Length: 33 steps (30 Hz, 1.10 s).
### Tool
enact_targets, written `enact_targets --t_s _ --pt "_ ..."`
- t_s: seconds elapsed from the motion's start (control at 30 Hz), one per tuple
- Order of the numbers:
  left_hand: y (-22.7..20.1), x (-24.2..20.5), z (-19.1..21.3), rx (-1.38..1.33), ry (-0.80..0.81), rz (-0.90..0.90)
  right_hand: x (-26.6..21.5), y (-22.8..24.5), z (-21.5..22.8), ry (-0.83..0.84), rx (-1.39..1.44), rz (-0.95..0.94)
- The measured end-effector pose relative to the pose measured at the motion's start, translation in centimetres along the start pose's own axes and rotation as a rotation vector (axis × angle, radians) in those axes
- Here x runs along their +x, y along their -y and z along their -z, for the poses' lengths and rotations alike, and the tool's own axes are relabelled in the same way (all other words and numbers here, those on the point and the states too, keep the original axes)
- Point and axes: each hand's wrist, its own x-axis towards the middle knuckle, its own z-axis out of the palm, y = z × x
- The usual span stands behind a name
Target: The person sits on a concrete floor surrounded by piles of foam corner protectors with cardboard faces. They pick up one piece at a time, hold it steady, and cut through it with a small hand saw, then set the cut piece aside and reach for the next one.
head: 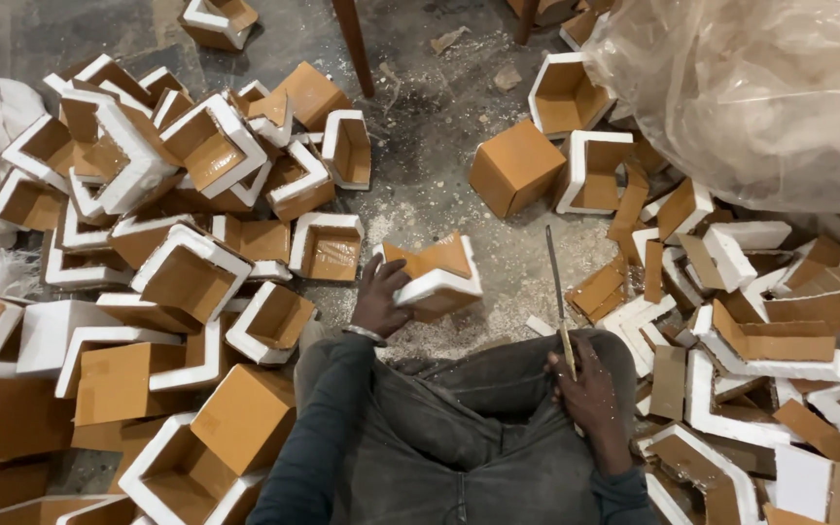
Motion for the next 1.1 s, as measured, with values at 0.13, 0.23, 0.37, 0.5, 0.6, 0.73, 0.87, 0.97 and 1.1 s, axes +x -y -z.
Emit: enact_targets --t_s 0.13,0.23,0.37,0.5,0.6,0.73,0.87,0.97,1.1 --pt "1.0 1.7 -2.4 0.312 -0.036 -0.007 0.0 -0.4 -0.3 -0.009 -0.029 -0.042" --pt "5.9 3.6 -6.7 0.491 -0.154 -0.138 0.3 -0.6 -0.9 -0.014 0.057 0.047" --pt "2.2 5.1 -4.0 0.564 -0.06 -0.11 1.1 0.3 -3.3 0.004 -0.051 -0.04" --pt "4.5 6.3 -5.7 0.608 -0.169 -0.174 2.8 2.7 -7.2 0.109 -0.159 0.217" --pt "5.4 7.5 -6.2 0.609 -0.263 -0.247 5.3 2.0 -11.1 0.0 -0.311 0.483" --pt "5.2 9.5 -6.7 0.51 -0.101 -0.149 8.1 1.9 -13.8 0.066 -0.369 0.323" --pt "4.5 10.1 -6.1 0.496 -0.085 -0.081 9.3 4.0 -14.7 0.088 -0.429 0.317" --pt "4.7 9.9 -6.2 0.486 -0.1 -0.069 9.8 5.1 -15.3 0.156 -0.455 0.247" --pt "4.4 9.9 -5.8 0.462 -0.104 -0.074 10.5 4.0 -16.4 0.173 -0.491 0.285"
